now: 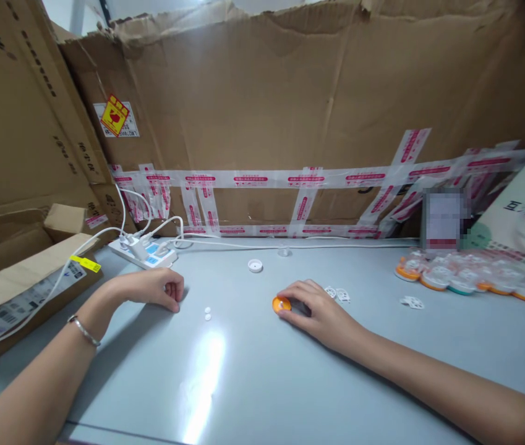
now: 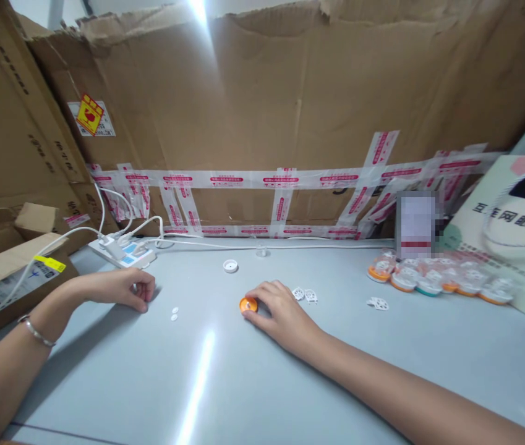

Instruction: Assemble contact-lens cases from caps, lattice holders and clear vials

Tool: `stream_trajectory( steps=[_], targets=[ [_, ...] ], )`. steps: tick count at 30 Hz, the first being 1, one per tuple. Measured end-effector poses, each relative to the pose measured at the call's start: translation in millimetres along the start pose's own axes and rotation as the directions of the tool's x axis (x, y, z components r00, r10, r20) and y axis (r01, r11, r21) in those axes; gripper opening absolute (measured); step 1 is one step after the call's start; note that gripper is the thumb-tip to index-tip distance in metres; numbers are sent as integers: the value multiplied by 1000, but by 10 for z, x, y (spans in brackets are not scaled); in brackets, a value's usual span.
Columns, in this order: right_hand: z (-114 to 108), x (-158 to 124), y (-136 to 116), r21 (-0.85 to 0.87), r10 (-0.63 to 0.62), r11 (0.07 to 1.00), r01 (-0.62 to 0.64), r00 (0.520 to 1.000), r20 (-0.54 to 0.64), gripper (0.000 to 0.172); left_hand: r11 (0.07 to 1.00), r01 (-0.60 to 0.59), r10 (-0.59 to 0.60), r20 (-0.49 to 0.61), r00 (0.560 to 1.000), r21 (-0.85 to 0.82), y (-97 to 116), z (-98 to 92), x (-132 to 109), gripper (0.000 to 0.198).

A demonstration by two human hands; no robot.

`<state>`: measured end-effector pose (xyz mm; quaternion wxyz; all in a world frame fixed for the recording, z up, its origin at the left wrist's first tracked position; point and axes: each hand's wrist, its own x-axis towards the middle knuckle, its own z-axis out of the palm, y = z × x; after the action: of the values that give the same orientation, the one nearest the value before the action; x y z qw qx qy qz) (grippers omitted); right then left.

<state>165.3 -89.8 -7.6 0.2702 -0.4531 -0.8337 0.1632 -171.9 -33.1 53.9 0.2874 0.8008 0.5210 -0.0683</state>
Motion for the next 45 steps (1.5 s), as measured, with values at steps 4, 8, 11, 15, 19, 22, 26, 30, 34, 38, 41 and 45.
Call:
stream_trajectory(
  steps=[4,8,11,15,19,22,26,30,34,38,41,45],
  targets=[
    [13,13,2,-63,-19,998,18,1000,-17,13,1000,7,-7,-6,1000,20,-5,33,39,21],
    [8,-1,-9,-54,-18,998,17,1000,-16,14,999,15,-15,-7,1000,32,-9,52,30,19],
    [22,-21,-3,-52,-43,998,40,997,-65,18,999,22,-21,-22,1000,29,4,59,4,19],
    [52,-31,8,-53,-69,997,63,992,-108,16,999,30,-29,-37,999,28,50,55,-20,19],
    [68,-6,13,-62,-78,995,72,993,-92,12,997,27,-22,-63,998,77,97,63,-26,17],
    [75,23,22,-56,-79,996,74,994,-74,9,994,20,-8,-108,994,105,143,75,-25,15],
    [63,47,38,-13,-57,998,56,996,-65,12,992,-91,106,-195,975,84,328,98,-24,15],
    [38,65,48,49,-22,998,25,998,-59,14,960,-281,265,-369,891,9,643,227,46,12],
    [40,82,60,79,3,997,2,998,-56,14,898,-438,390,-372,842,-49,951,466,234,8],
    [53,83,79,108,-20,994,26,998,-60,16,867,-496,434,-436,789,-35,1155,646,466,9],
    [60,80,107,141,-32,989,40,998,-54,16,874,-486,427,-501,752,16,1211,715,610,9],
    [73,86,155,165,-44,985,51,998,-46,16,873,-480,443,-557,703,88,1192,780,731,10]
  ],
)
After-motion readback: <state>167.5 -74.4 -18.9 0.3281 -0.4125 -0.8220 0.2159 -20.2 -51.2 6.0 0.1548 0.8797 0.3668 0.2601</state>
